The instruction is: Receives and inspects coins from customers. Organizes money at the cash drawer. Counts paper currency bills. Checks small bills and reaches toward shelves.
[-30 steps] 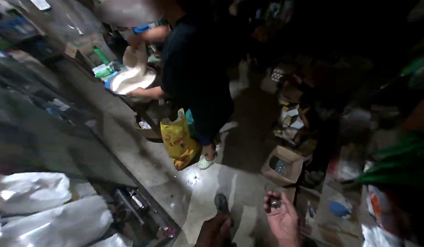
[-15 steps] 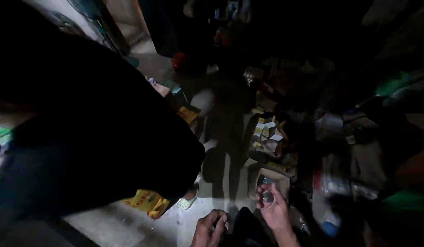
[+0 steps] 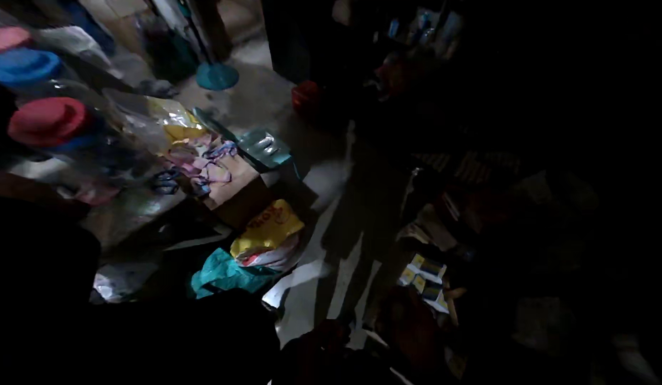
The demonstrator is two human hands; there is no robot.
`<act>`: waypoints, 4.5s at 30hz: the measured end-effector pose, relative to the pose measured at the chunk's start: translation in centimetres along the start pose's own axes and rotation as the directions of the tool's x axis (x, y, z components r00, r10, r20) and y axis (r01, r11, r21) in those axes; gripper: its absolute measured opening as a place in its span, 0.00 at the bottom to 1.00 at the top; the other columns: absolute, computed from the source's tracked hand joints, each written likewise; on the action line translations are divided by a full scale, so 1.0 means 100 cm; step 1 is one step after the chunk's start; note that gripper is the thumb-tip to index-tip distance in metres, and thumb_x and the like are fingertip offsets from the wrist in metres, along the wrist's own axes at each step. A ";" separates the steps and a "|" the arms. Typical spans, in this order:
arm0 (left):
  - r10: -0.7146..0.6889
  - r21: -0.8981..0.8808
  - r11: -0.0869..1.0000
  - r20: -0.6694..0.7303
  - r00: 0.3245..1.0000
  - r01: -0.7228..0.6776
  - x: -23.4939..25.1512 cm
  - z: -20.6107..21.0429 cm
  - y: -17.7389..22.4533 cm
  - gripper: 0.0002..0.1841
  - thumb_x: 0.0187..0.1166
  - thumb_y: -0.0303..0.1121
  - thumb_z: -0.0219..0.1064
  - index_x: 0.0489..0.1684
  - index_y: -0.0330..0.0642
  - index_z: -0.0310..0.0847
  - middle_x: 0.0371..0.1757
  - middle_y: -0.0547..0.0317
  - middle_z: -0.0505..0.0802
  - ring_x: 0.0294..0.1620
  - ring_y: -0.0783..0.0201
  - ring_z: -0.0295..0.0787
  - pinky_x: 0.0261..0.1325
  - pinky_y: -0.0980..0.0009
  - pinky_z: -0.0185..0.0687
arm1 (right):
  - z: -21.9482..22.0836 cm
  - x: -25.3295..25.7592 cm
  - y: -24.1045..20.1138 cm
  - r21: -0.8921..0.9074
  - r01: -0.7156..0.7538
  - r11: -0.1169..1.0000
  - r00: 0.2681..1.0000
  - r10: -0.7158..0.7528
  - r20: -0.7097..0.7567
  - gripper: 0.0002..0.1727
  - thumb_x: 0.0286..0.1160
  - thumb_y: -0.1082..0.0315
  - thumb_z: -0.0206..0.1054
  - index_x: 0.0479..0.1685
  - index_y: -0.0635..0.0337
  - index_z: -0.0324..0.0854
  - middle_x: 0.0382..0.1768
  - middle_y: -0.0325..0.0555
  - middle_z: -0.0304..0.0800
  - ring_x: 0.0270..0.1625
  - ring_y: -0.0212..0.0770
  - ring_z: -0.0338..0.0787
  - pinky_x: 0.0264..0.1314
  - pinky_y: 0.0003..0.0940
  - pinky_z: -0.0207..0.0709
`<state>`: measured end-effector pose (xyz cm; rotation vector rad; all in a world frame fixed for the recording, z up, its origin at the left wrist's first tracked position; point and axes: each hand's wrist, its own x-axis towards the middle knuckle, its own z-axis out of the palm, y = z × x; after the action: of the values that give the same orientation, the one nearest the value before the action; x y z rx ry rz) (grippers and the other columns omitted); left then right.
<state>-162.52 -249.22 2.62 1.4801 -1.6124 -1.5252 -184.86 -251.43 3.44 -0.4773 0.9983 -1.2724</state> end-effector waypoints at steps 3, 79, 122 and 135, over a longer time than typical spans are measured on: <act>0.003 -0.007 1.000 -0.155 0.988 -0.004 0.062 -0.017 0.014 0.17 0.89 0.37 0.57 0.57 0.32 0.86 0.43 0.48 0.95 0.42 0.59 0.93 0.51 0.59 0.89 | 0.008 0.088 -0.020 -0.047 -0.150 0.988 0.986 0.146 -0.086 0.28 0.97 0.57 0.32 0.52 0.60 0.80 0.41 0.44 0.94 0.36 0.39 0.95 0.35 0.34 0.92; -0.122 -0.133 0.990 -0.973 -0.196 0.045 1.174 -1.122 0.044 0.20 0.83 0.36 0.67 0.67 0.33 0.83 0.57 0.49 0.93 0.53 0.67 0.92 0.57 0.70 0.90 | 1.072 1.544 -0.003 -0.612 0.506 0.608 0.005 0.708 0.706 0.13 0.81 0.68 0.67 0.55 0.68 0.87 0.34 0.37 0.90 0.27 0.21 0.82 0.32 0.19 0.79; -0.382 -0.437 0.881 -0.438 -0.814 -0.179 1.132 -1.495 -0.027 0.17 0.89 0.35 0.60 0.65 0.30 0.83 0.52 0.54 0.95 0.44 0.68 0.95 0.48 0.68 0.95 | 1.540 1.555 0.340 0.381 0.149 0.913 -0.947 0.021 0.320 0.20 0.84 0.56 0.67 0.58 0.65 0.90 0.32 0.50 0.95 0.30 0.40 0.93 0.37 0.32 0.88; -0.486 -0.378 0.850 -0.294 -0.823 -0.367 1.126 -1.556 -0.044 0.09 0.83 0.29 0.66 0.51 0.33 0.86 0.41 0.59 0.95 0.33 0.69 0.93 0.39 0.71 0.94 | 1.555 1.566 0.309 -0.501 0.419 0.757 -0.704 0.619 0.348 0.10 0.81 0.72 0.64 0.52 0.67 0.89 0.33 0.32 0.92 0.27 0.17 0.82 0.31 0.15 0.78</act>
<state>-59.36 -411.30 4.56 1.5199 0.7237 0.5298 -43.05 -423.29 5.40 -1.5339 -0.6524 0.7007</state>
